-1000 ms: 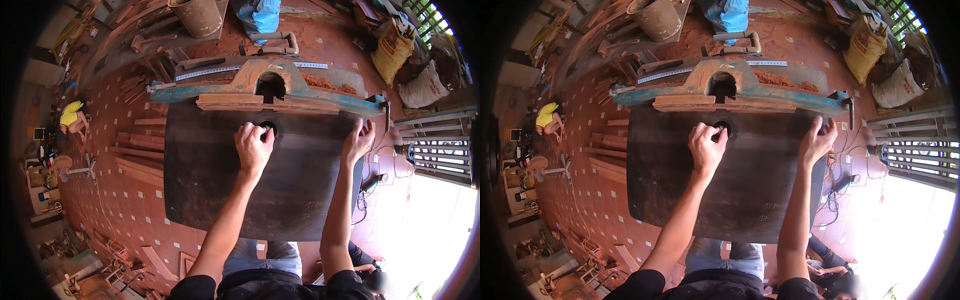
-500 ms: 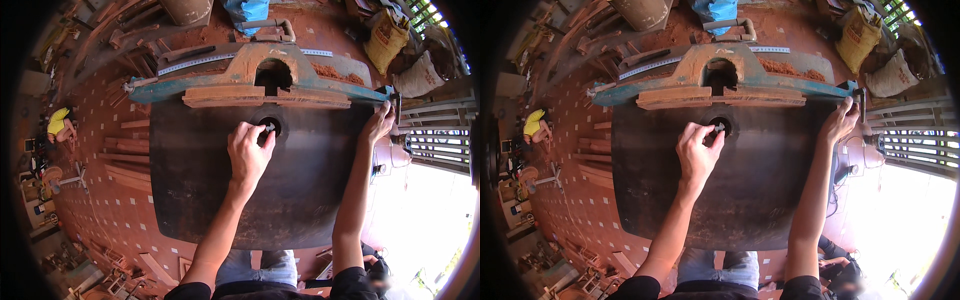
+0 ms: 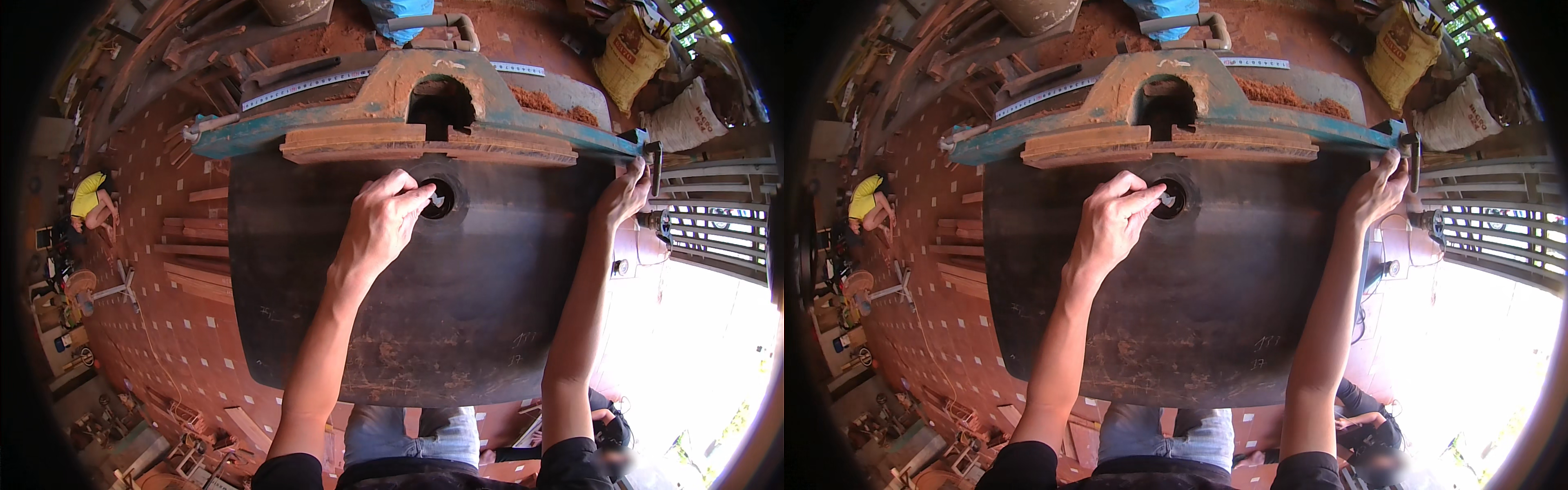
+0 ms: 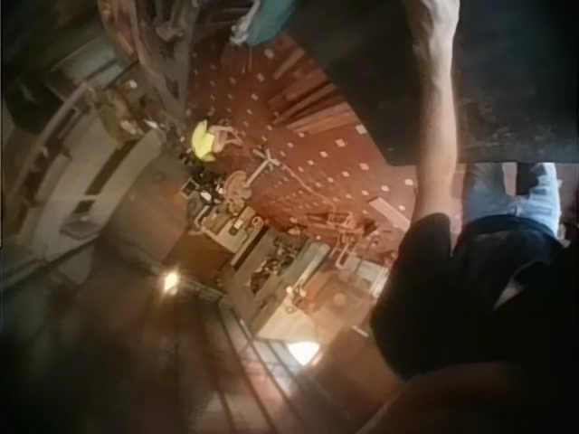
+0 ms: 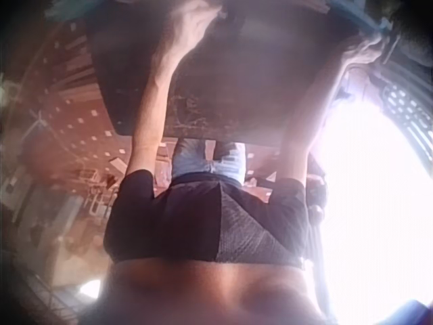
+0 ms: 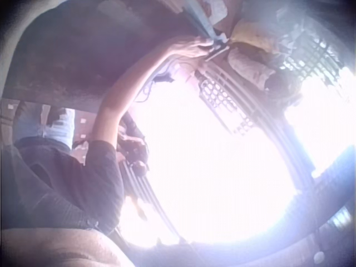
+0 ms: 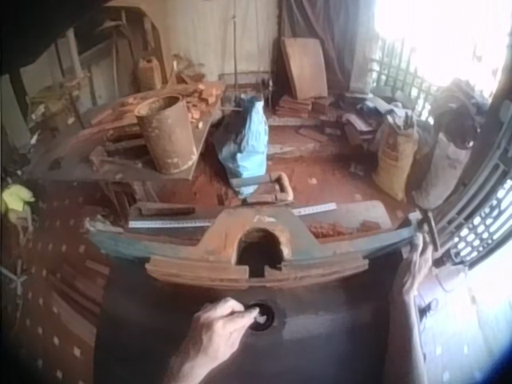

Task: The person sits on the floor and operates a wood planer by turning a handwheel to feed wooden planks through the machine. The person repeatedly feeds planks, adjusts the wheel, and removes processed pieces.

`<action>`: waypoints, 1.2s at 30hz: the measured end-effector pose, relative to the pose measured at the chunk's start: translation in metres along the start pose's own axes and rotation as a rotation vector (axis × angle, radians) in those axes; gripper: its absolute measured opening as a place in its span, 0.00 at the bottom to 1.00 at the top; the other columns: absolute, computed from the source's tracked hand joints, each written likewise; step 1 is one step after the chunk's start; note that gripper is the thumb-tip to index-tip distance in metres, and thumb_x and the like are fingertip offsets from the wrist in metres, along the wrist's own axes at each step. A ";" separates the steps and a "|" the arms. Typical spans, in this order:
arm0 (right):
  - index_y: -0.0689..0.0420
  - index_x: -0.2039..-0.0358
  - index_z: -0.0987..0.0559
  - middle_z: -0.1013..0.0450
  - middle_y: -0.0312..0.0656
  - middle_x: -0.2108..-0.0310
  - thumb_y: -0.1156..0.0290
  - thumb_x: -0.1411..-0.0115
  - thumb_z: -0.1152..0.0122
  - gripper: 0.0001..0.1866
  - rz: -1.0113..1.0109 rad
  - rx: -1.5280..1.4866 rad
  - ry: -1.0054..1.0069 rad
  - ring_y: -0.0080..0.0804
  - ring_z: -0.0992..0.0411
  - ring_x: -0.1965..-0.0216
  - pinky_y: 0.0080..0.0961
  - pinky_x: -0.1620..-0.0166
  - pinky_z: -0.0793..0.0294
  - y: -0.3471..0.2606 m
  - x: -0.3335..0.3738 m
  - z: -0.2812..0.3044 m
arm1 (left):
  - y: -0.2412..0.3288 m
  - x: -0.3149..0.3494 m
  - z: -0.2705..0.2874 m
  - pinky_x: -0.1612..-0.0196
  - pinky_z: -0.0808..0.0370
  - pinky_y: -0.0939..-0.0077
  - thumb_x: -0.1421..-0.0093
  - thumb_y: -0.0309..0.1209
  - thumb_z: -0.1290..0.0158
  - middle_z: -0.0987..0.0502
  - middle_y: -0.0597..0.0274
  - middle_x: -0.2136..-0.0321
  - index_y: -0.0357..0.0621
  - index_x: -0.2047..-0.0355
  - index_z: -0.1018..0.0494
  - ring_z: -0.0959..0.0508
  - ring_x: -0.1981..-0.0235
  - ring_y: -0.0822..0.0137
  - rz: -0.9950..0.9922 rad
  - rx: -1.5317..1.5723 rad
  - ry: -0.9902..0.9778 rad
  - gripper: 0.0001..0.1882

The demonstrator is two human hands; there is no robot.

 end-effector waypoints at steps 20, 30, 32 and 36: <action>0.50 0.45 0.21 0.23 0.31 0.57 0.51 0.36 0.36 0.24 -0.413 -0.663 -0.524 0.22 0.28 0.53 0.22 0.49 0.33 0.044 -0.057 -0.042 | -0.239 0.007 0.186 0.33 0.35 0.54 0.27 0.53 0.74 0.23 0.50 0.44 0.45 0.40 0.33 0.25 0.40 0.55 0.660 0.837 0.844 0.31; 0.55 0.52 0.20 0.23 0.35 0.57 0.53 0.35 0.37 0.20 -0.443 -0.669 -0.558 0.24 0.26 0.57 0.25 0.52 0.30 0.050 -0.058 -0.035 | -0.252 0.020 0.188 0.37 0.30 0.55 0.29 0.49 0.70 0.20 0.54 0.49 0.46 0.44 0.29 0.23 0.43 0.58 0.718 0.838 0.856 0.28; 0.59 0.48 0.21 0.22 0.40 0.54 0.55 0.35 0.38 0.22 -0.444 -0.675 -0.550 0.29 0.25 0.53 0.28 0.48 0.29 0.048 -0.057 -0.034 | -0.250 0.020 0.189 0.38 0.30 0.54 0.29 0.49 0.72 0.20 0.52 0.48 0.45 0.44 0.30 0.23 0.44 0.57 0.748 0.807 0.860 0.29; 0.62 0.43 0.24 0.23 0.48 0.49 0.56 0.35 0.39 0.27 -0.457 -0.663 -0.508 0.35 0.25 0.50 0.33 0.44 0.29 0.046 -0.057 -0.033 | -0.243 0.014 0.188 0.39 0.28 0.53 0.30 0.47 0.76 0.21 0.49 0.49 0.41 0.45 0.30 0.22 0.46 0.53 0.779 0.762 0.894 0.31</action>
Point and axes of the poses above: each hand's wrist, its own x-axis away from the middle knuckle, its own z-axis out of the back of the hand, y = z × x, the point moved 6 cm from there along -x, towards the middle knuckle
